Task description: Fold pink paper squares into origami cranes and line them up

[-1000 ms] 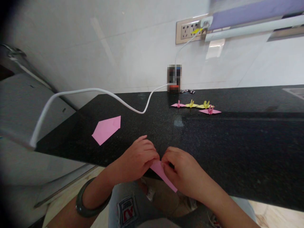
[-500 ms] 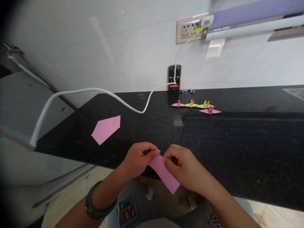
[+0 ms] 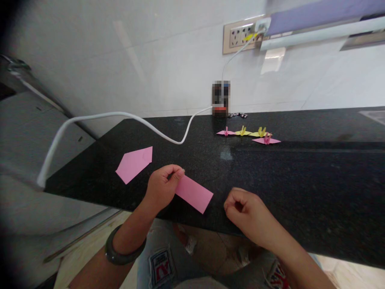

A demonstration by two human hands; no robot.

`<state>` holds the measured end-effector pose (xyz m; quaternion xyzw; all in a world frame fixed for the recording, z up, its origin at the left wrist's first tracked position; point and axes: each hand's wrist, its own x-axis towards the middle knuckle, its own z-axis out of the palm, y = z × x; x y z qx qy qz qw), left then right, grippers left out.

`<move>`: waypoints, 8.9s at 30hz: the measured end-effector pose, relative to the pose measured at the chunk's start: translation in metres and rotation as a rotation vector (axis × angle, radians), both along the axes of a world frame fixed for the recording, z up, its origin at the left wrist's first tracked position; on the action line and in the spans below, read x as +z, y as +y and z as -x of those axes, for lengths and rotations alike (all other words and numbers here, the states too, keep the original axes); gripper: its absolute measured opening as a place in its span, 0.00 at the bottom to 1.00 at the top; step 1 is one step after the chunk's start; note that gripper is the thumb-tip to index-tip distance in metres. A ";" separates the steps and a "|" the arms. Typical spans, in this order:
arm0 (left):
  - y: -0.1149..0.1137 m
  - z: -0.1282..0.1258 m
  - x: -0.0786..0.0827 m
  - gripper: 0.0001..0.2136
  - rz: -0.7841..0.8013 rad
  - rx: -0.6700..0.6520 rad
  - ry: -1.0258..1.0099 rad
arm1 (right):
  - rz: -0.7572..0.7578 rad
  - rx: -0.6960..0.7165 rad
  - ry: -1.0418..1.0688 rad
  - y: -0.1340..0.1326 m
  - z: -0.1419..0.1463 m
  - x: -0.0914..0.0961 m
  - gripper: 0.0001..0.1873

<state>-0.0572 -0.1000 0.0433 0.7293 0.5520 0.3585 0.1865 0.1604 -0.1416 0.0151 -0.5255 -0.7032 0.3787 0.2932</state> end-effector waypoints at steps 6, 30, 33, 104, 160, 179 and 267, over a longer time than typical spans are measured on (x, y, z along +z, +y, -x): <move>-0.004 -0.013 0.004 0.12 0.107 -0.164 -0.003 | 0.016 -0.090 0.106 0.002 0.005 0.013 0.11; -0.010 -0.037 -0.019 0.20 0.663 -0.314 -1.054 | 0.114 -0.250 0.364 0.000 0.029 -0.003 0.13; -0.011 -0.041 -0.027 0.16 0.723 -0.273 -1.101 | 0.122 -0.136 0.292 0.000 0.029 -0.006 0.14; -0.003 -0.043 -0.049 0.12 0.800 -0.306 -1.114 | 0.116 -0.334 0.492 0.024 0.034 -0.013 0.11; -0.002 -0.036 -0.045 0.04 0.831 -0.130 -1.310 | -0.079 0.022 0.183 0.005 0.020 0.004 0.06; -0.006 -0.046 -0.044 0.06 0.701 -0.090 -1.253 | -0.176 -0.013 0.080 0.002 0.029 -0.002 0.05; -0.019 -0.042 -0.047 0.06 0.281 -0.028 -0.911 | -0.222 -0.229 0.117 0.002 0.039 -0.011 0.05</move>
